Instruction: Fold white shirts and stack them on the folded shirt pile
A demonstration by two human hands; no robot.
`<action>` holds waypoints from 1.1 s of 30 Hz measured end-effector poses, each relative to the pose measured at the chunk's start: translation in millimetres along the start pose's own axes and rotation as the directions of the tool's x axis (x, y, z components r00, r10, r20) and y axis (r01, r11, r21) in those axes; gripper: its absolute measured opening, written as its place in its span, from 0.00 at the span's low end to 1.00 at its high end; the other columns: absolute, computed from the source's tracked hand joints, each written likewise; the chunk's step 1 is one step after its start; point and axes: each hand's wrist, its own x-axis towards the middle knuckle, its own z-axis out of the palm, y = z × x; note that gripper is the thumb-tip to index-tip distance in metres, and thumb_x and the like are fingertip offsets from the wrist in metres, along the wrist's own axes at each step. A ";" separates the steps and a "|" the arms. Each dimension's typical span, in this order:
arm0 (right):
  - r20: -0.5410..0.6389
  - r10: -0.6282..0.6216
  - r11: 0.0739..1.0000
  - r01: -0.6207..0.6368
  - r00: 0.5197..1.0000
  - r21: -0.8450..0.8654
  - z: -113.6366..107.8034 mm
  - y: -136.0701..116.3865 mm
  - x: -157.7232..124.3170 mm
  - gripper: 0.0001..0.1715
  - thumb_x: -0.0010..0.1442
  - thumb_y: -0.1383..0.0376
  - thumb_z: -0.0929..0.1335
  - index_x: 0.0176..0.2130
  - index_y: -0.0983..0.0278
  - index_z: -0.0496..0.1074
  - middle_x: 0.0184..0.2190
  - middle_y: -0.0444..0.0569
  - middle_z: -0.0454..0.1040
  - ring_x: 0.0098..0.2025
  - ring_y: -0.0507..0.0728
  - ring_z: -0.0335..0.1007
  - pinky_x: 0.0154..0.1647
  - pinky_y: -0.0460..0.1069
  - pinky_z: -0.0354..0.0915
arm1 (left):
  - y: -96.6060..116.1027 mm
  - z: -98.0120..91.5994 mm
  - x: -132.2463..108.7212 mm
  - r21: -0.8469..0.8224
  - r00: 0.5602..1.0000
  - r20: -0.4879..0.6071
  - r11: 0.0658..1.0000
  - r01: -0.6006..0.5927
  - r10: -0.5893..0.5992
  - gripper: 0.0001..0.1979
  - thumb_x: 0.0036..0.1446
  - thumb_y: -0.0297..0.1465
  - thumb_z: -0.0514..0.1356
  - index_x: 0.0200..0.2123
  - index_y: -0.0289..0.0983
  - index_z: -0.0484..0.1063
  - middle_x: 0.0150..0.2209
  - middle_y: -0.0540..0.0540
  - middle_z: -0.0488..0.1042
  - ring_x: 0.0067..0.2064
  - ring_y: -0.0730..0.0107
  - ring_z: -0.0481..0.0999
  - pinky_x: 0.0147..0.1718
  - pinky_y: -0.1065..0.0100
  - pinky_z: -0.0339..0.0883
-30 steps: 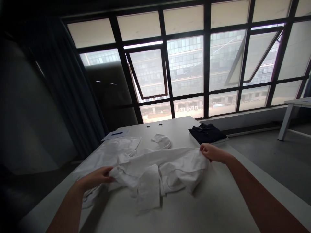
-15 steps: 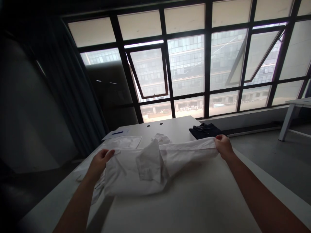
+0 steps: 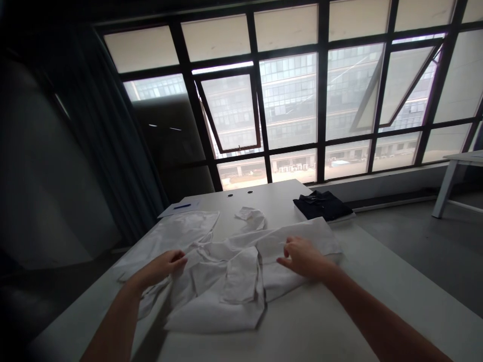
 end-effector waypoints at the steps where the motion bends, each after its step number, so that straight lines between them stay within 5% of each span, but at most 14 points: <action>1: 0.056 -0.038 0.996 0.034 0.998 0.077 10.1 -20.2 -3.3 0.26 0.63 0.43 0.65 0.37 0.61 0.78 0.43 0.54 0.76 0.46 0.65 0.72 0.50 0.57 0.63 | 1.8 -0.3 -1.8 0.024 0.999 0.037 1.000 0.003 -0.004 0.25 0.51 0.54 0.60 0.32 0.38 0.76 0.32 0.46 0.79 0.36 0.54 0.76 0.34 0.64 0.65; 4: 0.018 -0.114 0.972 0.108 0.993 0.208 50.9 -67.7 -10.7 0.41 0.54 0.43 0.72 0.59 0.60 0.69 0.55 0.58 0.72 0.55 0.68 0.68 0.56 0.57 0.61 | 7.4 1.0 -3.8 0.017 0.999 0.051 1.000 -0.002 0.001 0.25 0.51 0.55 0.61 0.33 0.38 0.77 0.34 0.46 0.80 0.37 0.53 0.77 0.34 0.65 0.65; 6: -0.012 -0.151 0.966 0.150 0.988 0.212 78.5 -84.9 -12.2 0.50 0.50 0.47 0.75 0.65 0.58 0.62 0.60 0.58 0.69 0.59 0.69 0.65 0.59 0.59 0.58 | 10.2 2.9 -2.5 0.003 1.000 0.010 1.000 -0.026 0.026 0.25 0.51 0.54 0.61 0.36 0.38 0.78 0.37 0.45 0.80 0.39 0.52 0.78 0.36 0.64 0.65; 11: -0.090 -0.156 0.954 0.173 0.984 0.244 108.4 -82.9 -2.6 0.11 0.59 0.61 0.70 0.43 0.59 0.77 0.46 0.51 0.76 0.51 0.64 0.69 0.54 0.56 0.60 | 8.2 9.8 7.0 0.202 0.983 -0.169 0.979 -0.038 0.073 0.22 0.55 0.53 0.57 0.32 0.39 0.73 0.34 0.44 0.79 0.37 0.54 0.77 0.36 0.65 0.63; 12: -0.128 -0.129 0.938 0.163 0.983 0.307 106.7 -78.7 1.0 0.08 0.61 0.61 0.68 0.39 0.60 0.77 0.43 0.50 0.77 0.48 0.63 0.70 0.52 0.54 0.61 | 6.6 11.8 9.1 0.239 0.980 -0.185 0.971 -0.025 0.071 0.20 0.56 0.52 0.57 0.31 0.40 0.72 0.33 0.45 0.79 0.37 0.55 0.76 0.36 0.65 0.62; 15: -0.213 0.010 0.804 0.119 0.977 0.583 91.3 -68.6 11.6 0.18 0.67 0.53 0.64 0.34 0.62 0.75 0.35 0.49 0.77 0.40 0.60 0.71 0.45 0.53 0.65 | 1.9 17.9 13.5 0.290 0.977 -0.208 0.957 0.015 0.048 0.16 0.57 0.47 0.57 0.31 0.40 0.70 0.33 0.45 0.78 0.37 0.57 0.76 0.35 0.67 0.60; 18: -0.231 0.095 0.510 0.152 0.968 0.846 64.2 -69.1 15.3 0.24 0.65 0.45 0.65 0.39 0.63 0.75 0.35 0.48 0.78 0.39 0.60 0.71 0.44 0.53 0.67 | -0.9 22.1 13.9 0.337 0.976 -0.214 0.941 0.038 0.038 0.14 0.57 0.44 0.58 0.31 0.39 0.70 0.35 0.44 0.77 0.38 0.57 0.76 0.35 0.66 0.60; 21: -0.199 0.002 0.224 0.194 0.980 0.955 28.8 -78.1 4.5 0.23 0.64 0.48 0.68 0.44 0.64 0.76 0.38 0.49 0.78 0.42 0.59 0.72 0.49 0.55 0.67 | -0.3 23.3 12.3 0.375 0.974 -0.222 0.926 0.037 0.051 0.11 0.57 0.41 0.60 0.33 0.39 0.71 0.39 0.43 0.77 0.40 0.56 0.75 0.37 0.65 0.61; 23: -0.108 -0.163 0.124 0.129 0.981 0.984 2.5 -83.1 -9.3 0.21 0.63 0.50 0.70 0.45 0.64 0.76 0.38 0.49 0.78 0.42 0.58 0.73 0.49 0.54 0.67 | 3.5 23.0 11.7 0.395 0.967 -0.245 0.918 0.038 0.065 0.11 0.56 0.39 0.61 0.37 0.39 0.71 0.42 0.41 0.76 0.44 0.55 0.74 0.41 0.64 0.62; 25: 0.052 -0.382 0.146 0.005 0.923 0.989 -23.6 -83.5 -23.5 0.20 0.61 0.52 0.72 0.43 0.65 0.77 0.38 0.49 0.78 0.41 0.57 0.74 0.47 0.52 0.67 | 12.1 22.4 11.2 0.416 0.956 -0.277 0.909 0.028 0.097 0.12 0.56 0.38 0.60 0.41 0.39 0.70 0.45 0.39 0.74 0.47 0.53 0.73 0.45 0.62 0.62; 29: 0.439 -0.654 0.425 -0.181 0.616 0.887 -59.8 -67.2 -35.6 0.30 0.58 0.47 0.73 0.50 0.66 0.75 0.46 0.55 0.78 0.48 0.62 0.76 0.49 0.54 0.68 | 46.5 21.9 3.8 0.421 0.932 -0.271 0.900 -0.111 0.242 0.10 0.58 0.34 0.57 0.42 0.38 0.70 0.45 0.40 0.74 0.48 0.53 0.72 0.49 0.59 0.62; 30: 0.491 -0.626 0.502 -0.169 0.606 0.848 -62.2 -60.3 -34.2 0.33 0.59 0.45 0.71 0.53 0.65 0.73 0.48 0.57 0.78 0.49 0.63 0.75 0.49 0.55 0.69 | 57.4 22.8 -0.7 0.387 0.935 -0.230 0.907 -0.165 0.268 0.09 0.59 0.34 0.56 0.42 0.38 0.70 0.44 0.40 0.74 0.47 0.54 0.73 0.48 0.60 0.63; 31: 0.519 -0.554 0.590 -0.133 0.651 0.797 -61.4 -52.8 -31.5 0.33 0.60 0.44 0.70 0.55 0.63 0.72 0.49 0.57 0.77 0.50 0.63 0.75 0.49 0.56 0.69 | 68.2 24.7 -6.2 0.333 0.945 -0.167 0.918 -0.215 0.282 0.09 0.60 0.35 0.56 0.42 0.39 0.71 0.43 0.41 0.75 0.45 0.55 0.73 0.47 0.61 0.65; 33: 0.455 -0.305 0.799 -0.035 0.836 0.600 -49.9 -37.0 -23.9 0.28 0.61 0.46 0.69 0.53 0.60 0.73 0.49 0.54 0.77 0.48 0.63 0.74 0.47 0.55 0.69 | 87.1 33.0 -18.6 0.201 0.956 0.010 0.936 -0.290 0.294 0.12 0.60 0.38 0.57 0.45 0.41 0.72 0.44 0.43 0.76 0.45 0.56 0.75 0.45 0.62 0.66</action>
